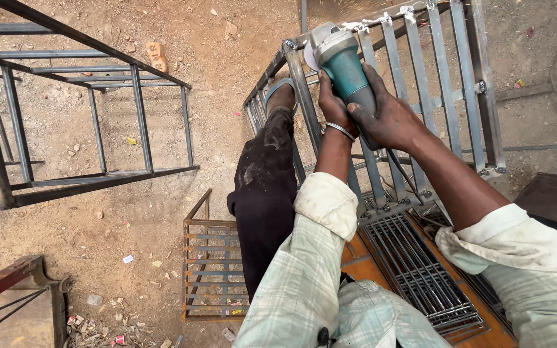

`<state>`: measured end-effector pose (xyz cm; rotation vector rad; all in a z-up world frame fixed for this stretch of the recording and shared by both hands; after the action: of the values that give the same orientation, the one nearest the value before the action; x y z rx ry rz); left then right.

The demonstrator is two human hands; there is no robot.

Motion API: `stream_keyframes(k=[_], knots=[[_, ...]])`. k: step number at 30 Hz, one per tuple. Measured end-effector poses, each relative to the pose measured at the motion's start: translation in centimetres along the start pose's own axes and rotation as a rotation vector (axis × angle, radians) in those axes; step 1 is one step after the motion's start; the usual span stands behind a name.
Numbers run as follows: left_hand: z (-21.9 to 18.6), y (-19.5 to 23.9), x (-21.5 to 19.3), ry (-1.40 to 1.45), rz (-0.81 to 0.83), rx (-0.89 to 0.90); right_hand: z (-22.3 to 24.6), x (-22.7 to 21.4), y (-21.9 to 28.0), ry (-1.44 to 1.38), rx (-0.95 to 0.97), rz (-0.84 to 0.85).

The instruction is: The person uses an angle grinder to smooth welds and edges on a metal frame. They move the grinder along the frame's bars and joints, generating sparks, and reposition the frame to access different sections.

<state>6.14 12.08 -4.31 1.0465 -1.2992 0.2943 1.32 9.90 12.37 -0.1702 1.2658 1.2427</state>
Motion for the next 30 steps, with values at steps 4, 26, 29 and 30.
stream_keyframes(k=[4, 26, 29, 30], knots=[[1.4, 0.1, 0.7, -0.097, -0.138, -0.029, -1.5, -1.1, -0.1, -0.010, 0.090, 0.007], [0.6, -0.5, 0.8, 0.038, -0.052, -0.047, 0.2, -1.1, -0.7, 0.016, 0.069, 0.034], [-0.1, -0.7, 0.6, 0.039, -0.037, -0.041, 0.7, -0.9, -1.0, 0.039, 0.075, 0.026], [0.2, -0.6, 0.5, 0.020, -0.043, -0.039, 0.4, -0.8, -0.8, 0.045, 0.100, 0.020]])
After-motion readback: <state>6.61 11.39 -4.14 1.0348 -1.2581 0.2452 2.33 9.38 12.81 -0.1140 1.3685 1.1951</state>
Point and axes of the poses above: each hand's wrist, its own y-axis away from the middle knuckle, its own x-axis out of the palm, z = x × y, the point moved 6 cm from there along -y, towards the middle knuckle, and after that the axes turned 3 degrees about -y, right-handed, at the moved point
